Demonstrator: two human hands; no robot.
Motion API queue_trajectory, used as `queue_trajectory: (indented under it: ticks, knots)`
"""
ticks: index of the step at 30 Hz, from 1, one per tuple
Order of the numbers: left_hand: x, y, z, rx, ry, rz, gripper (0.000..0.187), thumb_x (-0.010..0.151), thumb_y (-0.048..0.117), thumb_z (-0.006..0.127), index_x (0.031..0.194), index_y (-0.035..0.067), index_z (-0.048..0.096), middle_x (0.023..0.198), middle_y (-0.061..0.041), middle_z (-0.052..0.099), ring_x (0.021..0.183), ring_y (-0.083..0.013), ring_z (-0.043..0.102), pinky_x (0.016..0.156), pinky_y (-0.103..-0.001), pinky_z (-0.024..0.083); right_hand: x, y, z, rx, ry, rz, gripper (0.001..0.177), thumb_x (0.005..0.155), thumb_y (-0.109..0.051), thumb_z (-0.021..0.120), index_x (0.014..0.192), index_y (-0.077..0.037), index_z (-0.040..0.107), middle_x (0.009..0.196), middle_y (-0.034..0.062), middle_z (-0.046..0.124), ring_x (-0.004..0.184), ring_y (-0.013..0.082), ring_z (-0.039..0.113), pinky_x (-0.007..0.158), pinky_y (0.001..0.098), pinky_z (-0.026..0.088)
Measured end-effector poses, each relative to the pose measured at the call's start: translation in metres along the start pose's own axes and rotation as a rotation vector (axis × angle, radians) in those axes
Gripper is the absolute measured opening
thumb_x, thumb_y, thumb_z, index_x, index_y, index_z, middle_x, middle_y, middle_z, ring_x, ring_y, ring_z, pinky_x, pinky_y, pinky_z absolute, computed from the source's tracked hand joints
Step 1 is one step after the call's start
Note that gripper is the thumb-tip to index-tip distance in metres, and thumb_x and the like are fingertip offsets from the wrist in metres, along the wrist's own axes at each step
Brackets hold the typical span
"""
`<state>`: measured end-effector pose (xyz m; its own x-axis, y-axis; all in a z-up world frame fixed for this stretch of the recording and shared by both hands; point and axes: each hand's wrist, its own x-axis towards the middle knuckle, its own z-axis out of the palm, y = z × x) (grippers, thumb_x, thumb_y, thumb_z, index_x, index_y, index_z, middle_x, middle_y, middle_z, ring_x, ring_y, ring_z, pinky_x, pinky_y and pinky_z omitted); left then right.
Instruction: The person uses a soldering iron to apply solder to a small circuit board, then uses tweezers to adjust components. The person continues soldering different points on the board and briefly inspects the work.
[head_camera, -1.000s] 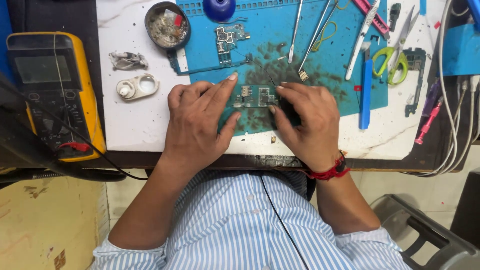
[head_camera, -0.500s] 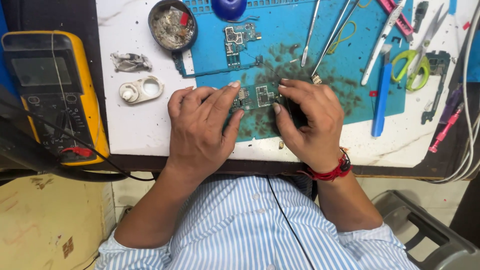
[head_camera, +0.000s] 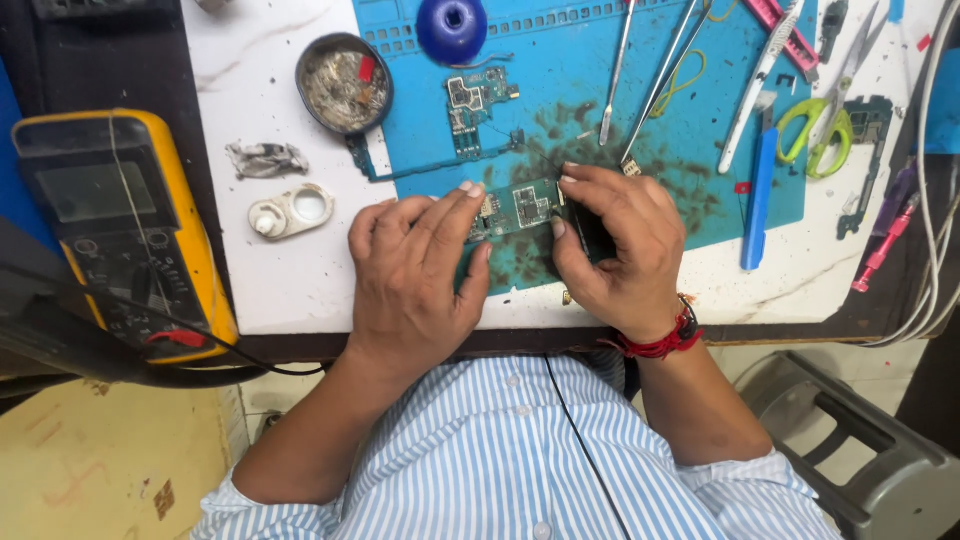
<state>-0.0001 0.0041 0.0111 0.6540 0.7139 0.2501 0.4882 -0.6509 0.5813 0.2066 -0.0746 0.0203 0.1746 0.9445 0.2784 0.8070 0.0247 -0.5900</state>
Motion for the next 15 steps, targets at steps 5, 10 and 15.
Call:
queue_trajectory:
  ticks: [5, 10, 15]
  knots:
    - [0.0027, -0.0004, -0.0019, -0.014, 0.000, 0.001, 0.044, 0.097, 0.016, 0.070, 0.138, 0.002, 0.061, 0.134, -0.009, 0.069, 0.118, -0.0248, 0.059, 0.110, -0.045, 0.033, 0.0066, -0.0044, -0.0013, -0.030, -0.017, -0.023, 0.039, 0.081, -0.006, 0.078, 0.118, -0.003, 0.069, 0.123, 0.0125, 0.072, 0.099, 0.0294, 0.066, 0.088, 0.0400, 0.050]
    - [0.0040, -0.0009, -0.0029, -0.013, -0.008, 0.015, 0.044, 0.097, 0.016, 0.070, 0.138, 0.002, 0.060, 0.132, -0.010, 0.069, 0.118, -0.0256, 0.059, 0.110, -0.045, 0.034, 0.0046, -0.0036, 0.0002, -0.059, -0.030, -0.055, 0.036, 0.083, -0.006, 0.080, 0.118, -0.005, 0.069, 0.122, 0.0103, 0.072, 0.101, 0.0296, 0.065, 0.088, 0.0411, 0.048]
    - [0.0058, 0.0005, -0.0047, -0.027, 0.024, 0.015, 0.045, 0.097, 0.016, 0.069, 0.139, 0.003, 0.059, 0.131, -0.009, 0.069, 0.118, -0.0246, 0.058, 0.110, -0.047, 0.034, 0.0078, -0.0052, 0.0009, -0.028, -0.019, -0.107, 0.032, 0.088, -0.003, 0.080, 0.117, -0.004, 0.069, 0.124, 0.0121, 0.071, 0.102, 0.0303, 0.066, 0.088, 0.0405, 0.050]
